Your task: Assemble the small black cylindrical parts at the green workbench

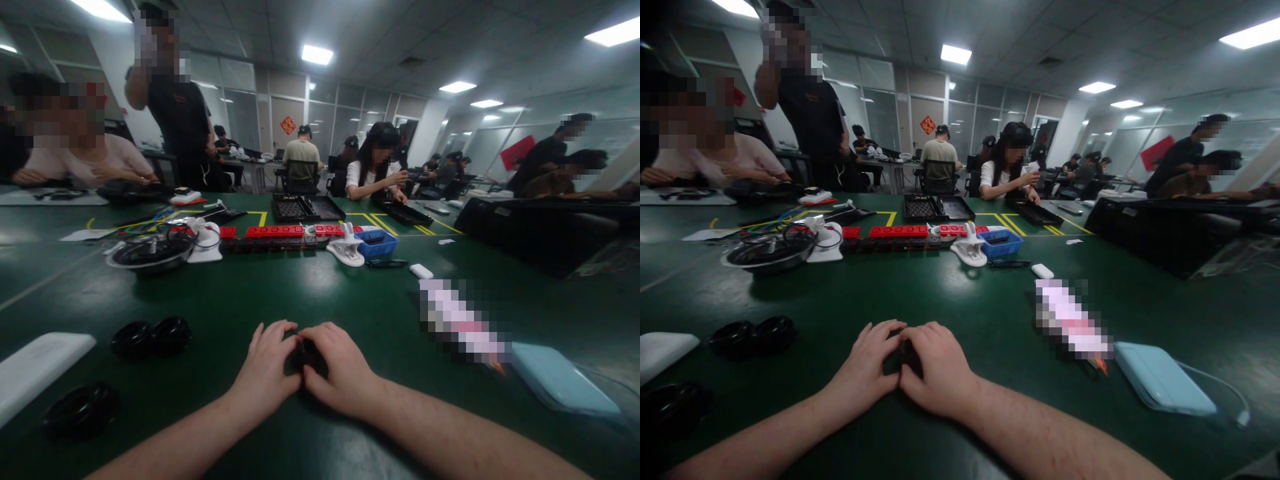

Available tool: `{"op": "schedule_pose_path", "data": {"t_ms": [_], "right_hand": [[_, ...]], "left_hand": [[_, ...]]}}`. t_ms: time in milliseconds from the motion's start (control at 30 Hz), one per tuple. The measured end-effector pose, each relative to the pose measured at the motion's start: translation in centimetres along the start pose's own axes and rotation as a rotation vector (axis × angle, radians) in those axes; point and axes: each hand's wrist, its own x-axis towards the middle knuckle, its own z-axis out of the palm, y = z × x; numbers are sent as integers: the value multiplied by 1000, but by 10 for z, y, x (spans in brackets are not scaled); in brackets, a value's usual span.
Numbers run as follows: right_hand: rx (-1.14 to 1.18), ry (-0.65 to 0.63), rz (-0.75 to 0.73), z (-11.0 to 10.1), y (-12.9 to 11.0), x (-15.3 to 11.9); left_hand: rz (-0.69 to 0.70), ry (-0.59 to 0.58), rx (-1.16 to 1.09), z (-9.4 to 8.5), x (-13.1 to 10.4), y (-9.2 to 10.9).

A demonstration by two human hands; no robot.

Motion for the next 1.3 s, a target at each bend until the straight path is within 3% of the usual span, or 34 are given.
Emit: {"op": "schedule_pose_path", "data": {"t_ms": [233, 433, 667, 1000, 1300], "right_hand": [[-27, 31, 45, 3, 7, 1], [9, 2, -17, 1, 6, 1], [-6, 77, 53, 2, 7, 0], [26, 11, -2, 3, 5, 2], [29, 57, 44, 3, 8, 1]], "left_hand": [[4, -89, 6, -2, 1, 1], [-3, -69, 20, -2, 1, 1], [-20, -48, 19, 0, 1, 2], [-24, -19, -10, 0, 1, 2], [-13, -30, -19, -1, 0, 1]]}}
